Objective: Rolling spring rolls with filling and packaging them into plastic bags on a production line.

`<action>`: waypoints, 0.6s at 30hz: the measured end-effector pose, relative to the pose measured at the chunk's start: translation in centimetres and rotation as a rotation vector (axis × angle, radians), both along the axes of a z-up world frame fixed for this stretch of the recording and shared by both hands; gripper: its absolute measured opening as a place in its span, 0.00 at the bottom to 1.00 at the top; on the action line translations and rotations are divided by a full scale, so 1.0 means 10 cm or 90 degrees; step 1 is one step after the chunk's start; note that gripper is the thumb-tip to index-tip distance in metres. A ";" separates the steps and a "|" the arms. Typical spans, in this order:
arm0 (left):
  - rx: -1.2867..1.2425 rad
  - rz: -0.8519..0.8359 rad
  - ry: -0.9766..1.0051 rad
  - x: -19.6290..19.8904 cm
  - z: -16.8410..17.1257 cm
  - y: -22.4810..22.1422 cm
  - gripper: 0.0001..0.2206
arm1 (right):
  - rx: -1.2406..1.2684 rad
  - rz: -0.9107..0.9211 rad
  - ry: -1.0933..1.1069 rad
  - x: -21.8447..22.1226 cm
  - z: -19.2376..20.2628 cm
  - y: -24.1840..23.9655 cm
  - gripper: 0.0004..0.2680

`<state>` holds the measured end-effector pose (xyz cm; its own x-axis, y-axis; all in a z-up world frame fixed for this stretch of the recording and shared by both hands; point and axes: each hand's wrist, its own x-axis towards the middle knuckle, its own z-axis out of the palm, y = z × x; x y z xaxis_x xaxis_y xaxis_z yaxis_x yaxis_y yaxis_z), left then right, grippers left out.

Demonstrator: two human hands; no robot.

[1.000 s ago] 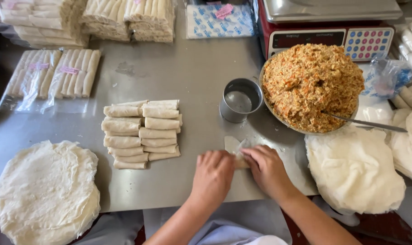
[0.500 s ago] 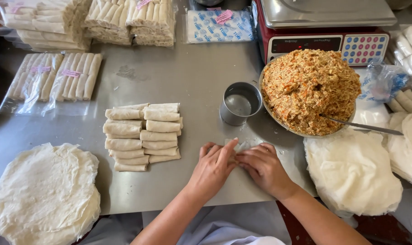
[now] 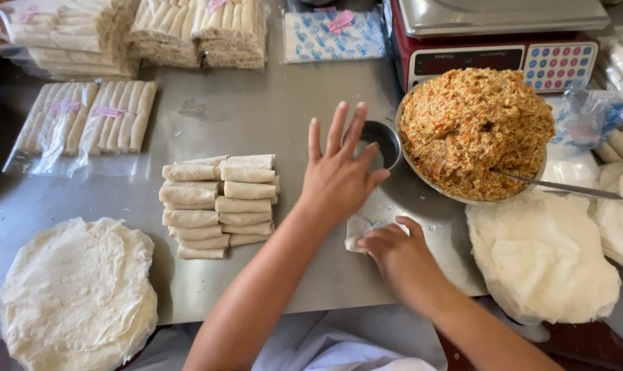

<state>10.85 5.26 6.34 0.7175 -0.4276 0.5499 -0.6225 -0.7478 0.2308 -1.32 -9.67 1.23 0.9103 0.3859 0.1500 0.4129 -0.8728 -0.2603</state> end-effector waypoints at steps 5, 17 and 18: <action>0.003 -0.067 -0.007 -0.32 0.05 0.18 0.17 | 0.012 -0.016 -0.184 -0.36 -0.17 0.01 0.14; -0.020 -0.168 -0.001 -0.74 -0.71 0.53 0.12 | 0.209 0.050 -0.202 0.07 -0.07 -0.08 0.04; -0.050 -0.183 -0.024 -0.74 -0.87 0.46 0.05 | 0.206 0.029 -0.226 0.05 -0.16 -0.11 0.03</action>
